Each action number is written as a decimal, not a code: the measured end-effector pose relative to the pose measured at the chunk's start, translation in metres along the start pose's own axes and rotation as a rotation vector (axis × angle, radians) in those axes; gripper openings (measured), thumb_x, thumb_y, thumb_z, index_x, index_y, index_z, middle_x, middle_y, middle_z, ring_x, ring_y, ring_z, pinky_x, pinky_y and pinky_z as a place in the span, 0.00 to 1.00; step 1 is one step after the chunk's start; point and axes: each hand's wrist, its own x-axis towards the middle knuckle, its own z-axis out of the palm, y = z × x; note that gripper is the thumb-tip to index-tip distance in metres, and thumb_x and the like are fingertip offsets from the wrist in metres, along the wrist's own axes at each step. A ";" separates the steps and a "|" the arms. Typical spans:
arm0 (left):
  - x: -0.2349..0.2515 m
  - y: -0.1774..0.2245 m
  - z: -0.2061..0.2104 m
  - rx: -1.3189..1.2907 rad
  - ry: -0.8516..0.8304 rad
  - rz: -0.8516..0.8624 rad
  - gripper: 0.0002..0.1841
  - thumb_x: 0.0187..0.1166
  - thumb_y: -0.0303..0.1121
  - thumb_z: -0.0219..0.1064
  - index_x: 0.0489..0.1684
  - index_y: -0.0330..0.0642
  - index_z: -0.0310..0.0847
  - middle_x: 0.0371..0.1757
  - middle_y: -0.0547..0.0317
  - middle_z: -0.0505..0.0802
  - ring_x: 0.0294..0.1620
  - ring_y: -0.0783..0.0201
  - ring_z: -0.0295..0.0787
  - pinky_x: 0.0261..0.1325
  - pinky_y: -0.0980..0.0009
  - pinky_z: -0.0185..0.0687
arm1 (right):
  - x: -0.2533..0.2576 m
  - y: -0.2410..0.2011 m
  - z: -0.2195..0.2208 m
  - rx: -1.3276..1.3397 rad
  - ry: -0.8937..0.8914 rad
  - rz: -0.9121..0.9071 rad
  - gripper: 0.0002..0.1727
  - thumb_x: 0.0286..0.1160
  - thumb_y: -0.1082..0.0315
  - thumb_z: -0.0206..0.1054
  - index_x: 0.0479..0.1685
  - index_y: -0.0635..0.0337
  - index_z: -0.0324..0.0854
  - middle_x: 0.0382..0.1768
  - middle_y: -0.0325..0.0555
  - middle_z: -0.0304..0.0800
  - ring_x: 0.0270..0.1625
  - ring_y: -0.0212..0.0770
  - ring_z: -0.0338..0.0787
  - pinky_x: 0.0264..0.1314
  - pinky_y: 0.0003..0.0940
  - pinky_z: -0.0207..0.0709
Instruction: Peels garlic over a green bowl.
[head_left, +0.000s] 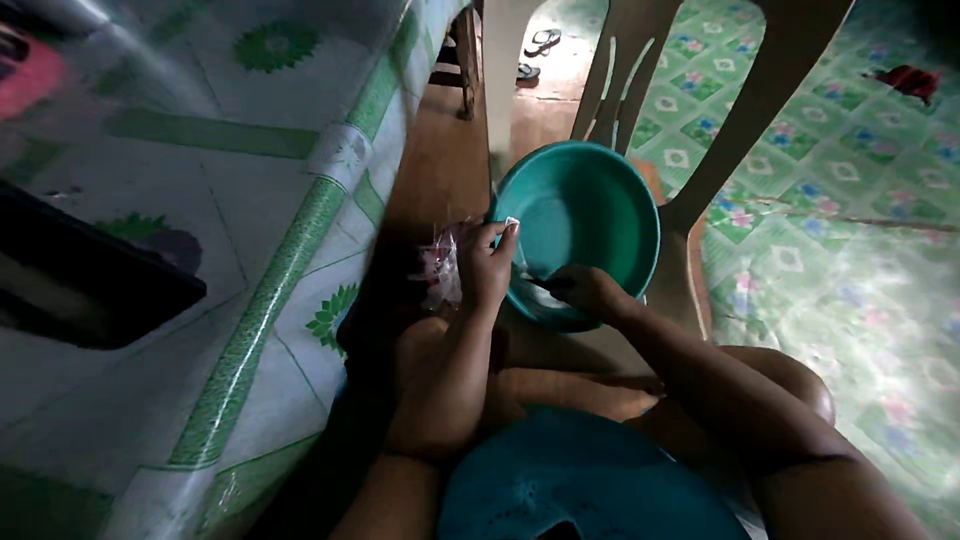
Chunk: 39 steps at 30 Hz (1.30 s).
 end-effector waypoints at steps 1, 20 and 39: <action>0.001 -0.001 -0.002 0.023 -0.025 -0.036 0.14 0.84 0.43 0.68 0.45 0.41 0.92 0.50 0.51 0.93 0.61 0.56 0.86 0.71 0.55 0.76 | 0.000 -0.001 -0.011 -0.011 -0.008 -0.025 0.11 0.82 0.69 0.68 0.56 0.60 0.90 0.54 0.52 0.92 0.57 0.48 0.91 0.66 0.51 0.82; 0.026 0.030 0.022 -0.116 -0.332 -0.293 0.12 0.84 0.38 0.69 0.53 0.41 0.91 0.50 0.57 0.94 0.52 0.66 0.90 0.61 0.63 0.85 | -0.010 0.008 -0.110 -0.108 0.140 -0.167 0.09 0.79 0.69 0.71 0.53 0.60 0.92 0.53 0.51 0.93 0.59 0.51 0.90 0.72 0.64 0.72; 0.016 0.034 0.015 0.038 -0.409 -0.166 0.05 0.72 0.33 0.79 0.39 0.43 0.94 0.40 0.60 0.95 0.44 0.72 0.91 0.54 0.71 0.87 | -0.023 0.000 -0.114 -0.108 0.198 -0.155 0.07 0.76 0.74 0.73 0.48 0.61 0.93 0.50 0.50 0.93 0.57 0.50 0.90 0.68 0.61 0.76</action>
